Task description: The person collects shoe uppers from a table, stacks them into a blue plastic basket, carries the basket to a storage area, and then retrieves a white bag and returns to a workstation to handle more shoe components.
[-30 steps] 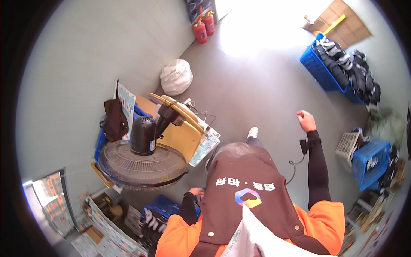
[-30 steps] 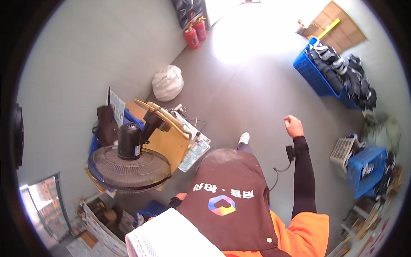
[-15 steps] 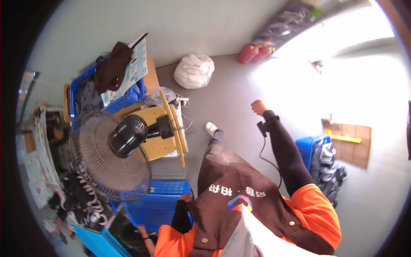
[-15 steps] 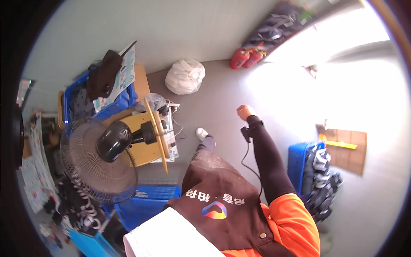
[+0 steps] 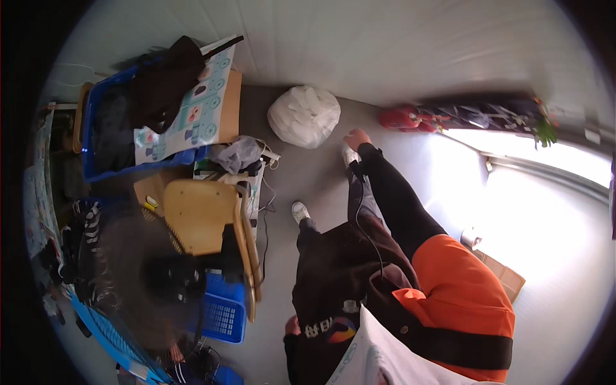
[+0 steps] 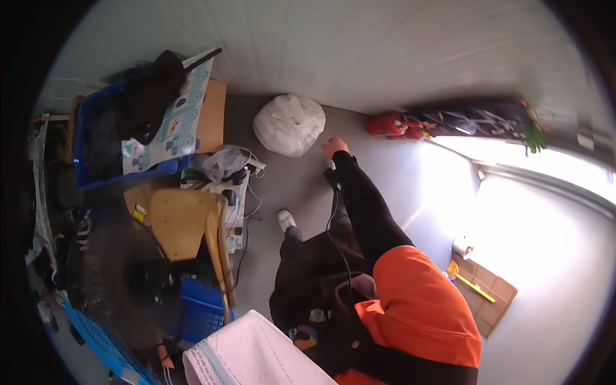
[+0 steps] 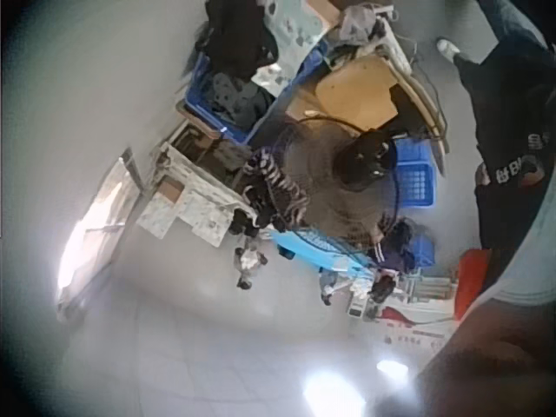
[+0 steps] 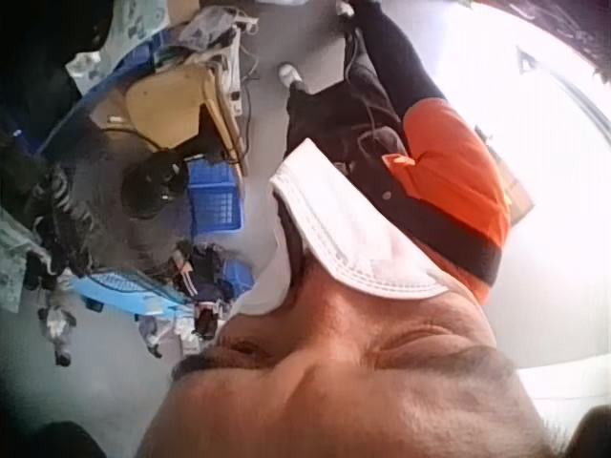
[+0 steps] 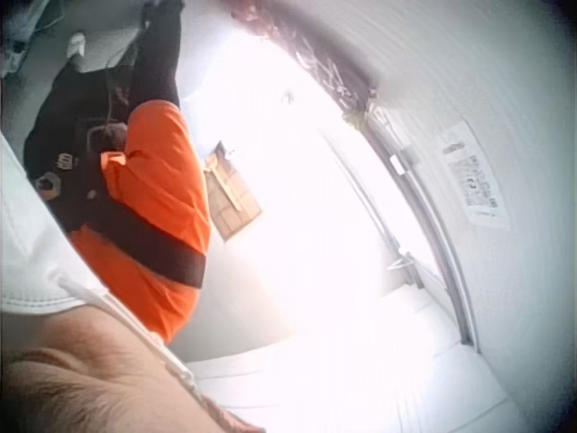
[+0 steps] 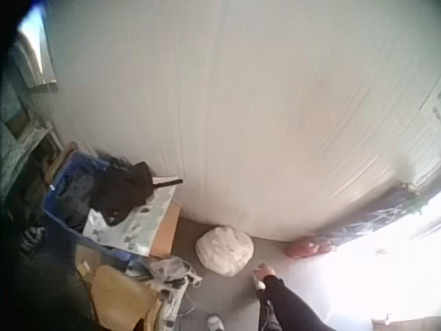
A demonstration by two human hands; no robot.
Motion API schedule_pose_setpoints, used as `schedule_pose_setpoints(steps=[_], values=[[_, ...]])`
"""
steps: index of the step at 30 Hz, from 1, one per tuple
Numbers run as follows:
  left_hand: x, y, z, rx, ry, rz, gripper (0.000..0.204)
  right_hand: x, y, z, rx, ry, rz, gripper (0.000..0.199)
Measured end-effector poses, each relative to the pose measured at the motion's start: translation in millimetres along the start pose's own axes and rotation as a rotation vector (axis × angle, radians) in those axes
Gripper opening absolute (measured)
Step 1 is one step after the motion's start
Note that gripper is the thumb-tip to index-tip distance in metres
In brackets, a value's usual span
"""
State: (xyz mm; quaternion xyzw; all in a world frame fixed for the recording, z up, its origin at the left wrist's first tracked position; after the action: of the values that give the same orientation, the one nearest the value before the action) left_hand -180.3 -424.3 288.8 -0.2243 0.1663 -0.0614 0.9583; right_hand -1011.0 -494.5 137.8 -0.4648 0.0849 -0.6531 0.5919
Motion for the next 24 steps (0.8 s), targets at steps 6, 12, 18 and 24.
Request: schedule_pose_setpoints(steps=[6,12,18,24], values=[[-133.9,101.9,103.4,0.209,-0.87,1.132,0.031,-21.5,49.4,-90.5,0.107,-0.018,0.16,0.07],[-257.5,154.0,154.8,0.088,-1.15,1.371,0.029,-17.6,110.0,-130.6,0.21,0.069,0.169,0.08],[-308.1,165.8,157.1,0.08,-1.247,1.429,0.028,-33.8,126.3,-162.5,0.148,0.071,0.307,0.092],[-321.7,160.5,156.5,0.069,-1.252,1.454,0.027,-32.4,121.1,-119.0,-0.095,-0.07,0.209,0.063]])
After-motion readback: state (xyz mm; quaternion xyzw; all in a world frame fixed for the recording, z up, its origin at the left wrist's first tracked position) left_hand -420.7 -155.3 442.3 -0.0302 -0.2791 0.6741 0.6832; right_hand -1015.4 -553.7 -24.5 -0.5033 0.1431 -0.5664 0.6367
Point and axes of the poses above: each hand's wrist, its own z-axis away from the middle knuckle, its own y-axis out of the palm, x = y × z, the point moved 4 cm from there along -z, towards the middle knuckle, and after that the axes turned 12 degrees about -y, right-handed, at the moved point
